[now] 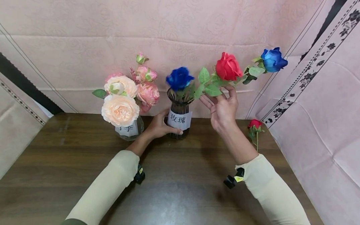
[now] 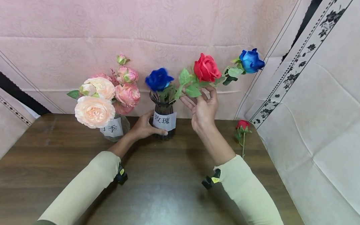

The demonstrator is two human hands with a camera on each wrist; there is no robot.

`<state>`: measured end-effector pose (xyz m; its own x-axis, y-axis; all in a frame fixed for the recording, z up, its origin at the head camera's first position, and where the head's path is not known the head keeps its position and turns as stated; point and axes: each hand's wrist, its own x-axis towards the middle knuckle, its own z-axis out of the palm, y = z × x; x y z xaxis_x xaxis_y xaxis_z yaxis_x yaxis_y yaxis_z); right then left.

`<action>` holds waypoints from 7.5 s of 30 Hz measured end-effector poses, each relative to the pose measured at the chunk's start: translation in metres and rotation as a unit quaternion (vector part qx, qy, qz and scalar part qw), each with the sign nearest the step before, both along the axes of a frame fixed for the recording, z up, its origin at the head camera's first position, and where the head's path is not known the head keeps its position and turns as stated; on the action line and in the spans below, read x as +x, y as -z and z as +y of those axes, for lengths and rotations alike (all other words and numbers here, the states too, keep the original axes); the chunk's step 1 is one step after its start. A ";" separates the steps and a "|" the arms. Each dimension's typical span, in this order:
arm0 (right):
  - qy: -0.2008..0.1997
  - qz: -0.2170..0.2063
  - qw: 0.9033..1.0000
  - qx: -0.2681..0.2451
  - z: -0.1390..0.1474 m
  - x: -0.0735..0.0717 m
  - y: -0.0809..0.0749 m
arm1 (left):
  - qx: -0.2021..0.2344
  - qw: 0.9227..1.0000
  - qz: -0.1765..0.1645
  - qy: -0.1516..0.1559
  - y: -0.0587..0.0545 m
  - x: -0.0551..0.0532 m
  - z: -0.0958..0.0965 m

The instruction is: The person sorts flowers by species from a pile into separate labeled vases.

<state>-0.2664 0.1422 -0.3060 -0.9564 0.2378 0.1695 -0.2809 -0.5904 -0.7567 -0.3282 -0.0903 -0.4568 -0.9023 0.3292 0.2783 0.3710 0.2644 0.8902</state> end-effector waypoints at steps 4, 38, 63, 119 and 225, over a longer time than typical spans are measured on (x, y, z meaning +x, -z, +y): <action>0.009 0.006 1.000 0.006 -0.004 -0.003 0.000 | 0.000 1.000 0.000 0.002 0.000 0.000 0.000; 0.066 -0.004 0.878 0.475 -0.026 0.002 0.043 | 0.004 1.000 -0.004 0.003 0.002 0.001 -0.001; 0.073 0.063 0.946 0.309 -0.026 -0.002 0.046 | 0.004 1.000 -0.011 0.002 -0.001 0.003 0.001; 0.038 -0.250 0.824 0.507 0.205 0.046 0.113 | 0.014 1.000 -0.014 0.019 0.001 0.001 0.001; -0.035 -0.071 0.994 -0.076 0.096 0.007 0.074 | 0.023 0.999 -0.027 0.032 0.000 0.005 0.000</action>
<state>-0.2594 0.2380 -0.3801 -0.9831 0.1830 -0.0011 -0.1324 -0.7155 -0.6860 -0.3231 -0.0898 -0.4570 -0.8938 0.3747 0.2464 0.3375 0.2003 0.9198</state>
